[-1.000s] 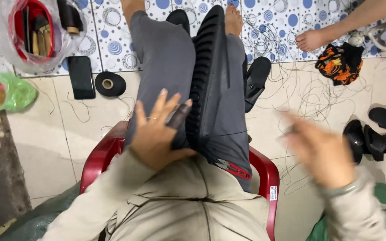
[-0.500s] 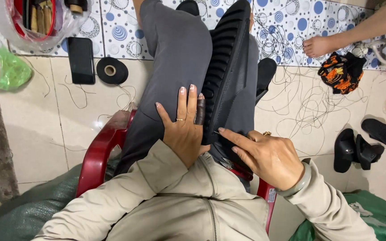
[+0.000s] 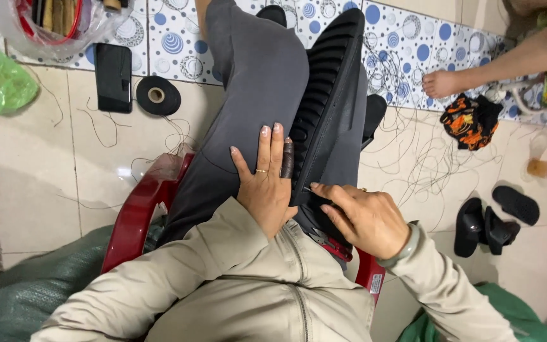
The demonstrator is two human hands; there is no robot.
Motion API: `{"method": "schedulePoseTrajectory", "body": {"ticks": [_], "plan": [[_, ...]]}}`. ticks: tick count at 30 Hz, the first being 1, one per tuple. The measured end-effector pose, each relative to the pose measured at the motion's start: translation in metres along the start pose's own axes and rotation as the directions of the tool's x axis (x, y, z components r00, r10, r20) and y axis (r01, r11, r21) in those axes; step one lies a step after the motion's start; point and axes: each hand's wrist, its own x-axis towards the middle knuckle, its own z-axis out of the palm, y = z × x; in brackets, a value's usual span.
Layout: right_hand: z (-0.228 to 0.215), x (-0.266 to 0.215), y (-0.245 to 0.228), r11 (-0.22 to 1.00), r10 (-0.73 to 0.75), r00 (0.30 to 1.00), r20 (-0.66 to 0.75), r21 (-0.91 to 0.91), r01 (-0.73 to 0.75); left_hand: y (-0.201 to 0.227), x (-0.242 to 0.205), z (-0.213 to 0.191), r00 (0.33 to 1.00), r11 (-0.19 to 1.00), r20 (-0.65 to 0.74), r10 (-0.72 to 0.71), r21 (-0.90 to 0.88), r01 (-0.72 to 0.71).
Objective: Hand-sewing the sole of a sandal to the upper part using a needle and thread.
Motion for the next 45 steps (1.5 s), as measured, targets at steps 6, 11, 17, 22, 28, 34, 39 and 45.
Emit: {"method": "schedulePoseTrajectory", "body": {"ticks": [6, 11, 17, 22, 28, 34, 39, 45], "plan": [[0.050, -0.001, 0.025, 0.998, -0.064, 0.986, -0.152, 0.016, 0.067, -0.002, -0.001, 0.013, 0.996, 1.000, 0.093, -0.002, -0.024, 0.004], [0.041, -0.003, 0.018, 0.989, -0.043, 0.980, -0.193, 0.132, 0.070, -0.014, -0.002, -0.012, 0.999, 0.992, 0.024, 0.044, -0.123, -0.041], [0.028, -0.009, 0.006, 1.000, -0.024, 0.975, -0.221, -0.023, 0.019, -0.053, -0.016, -0.021, 0.907, 0.887, -0.377, 0.188, -0.331, -0.322], [0.022, -0.009, -0.012, 0.973, 0.002, 0.971, -0.237, -0.225, -0.057, -0.044, -0.024, -0.066, 0.953, 0.271, -0.215, 0.213, -0.924, -0.269], [0.040, 0.003, 0.003, 0.977, 0.031, 0.961, -0.275, 0.213, 0.030, -0.041, -0.008, -0.025, 0.993, 0.563, -0.113, 0.032, -0.819, -0.111], [0.049, -0.002, 0.009, 0.970, -0.005, 0.933, -0.360, 0.225, 0.092, -0.034, -0.006, -0.044, 0.979, 0.508, 0.187, 0.077, -0.852, 0.123], [0.024, -0.016, 0.005, 0.993, -0.006, 0.982, -0.186, -0.114, -0.015, -0.005, -0.006, -0.019, 0.999, 0.944, -0.039, 0.010, -0.328, -0.022], [-0.044, -0.066, 0.020, 0.852, 0.244, 0.968, 0.063, -0.490, -0.183, -0.012, -0.014, -0.020, 0.987, 0.909, -0.155, 0.041, -0.403, -0.101]]}}
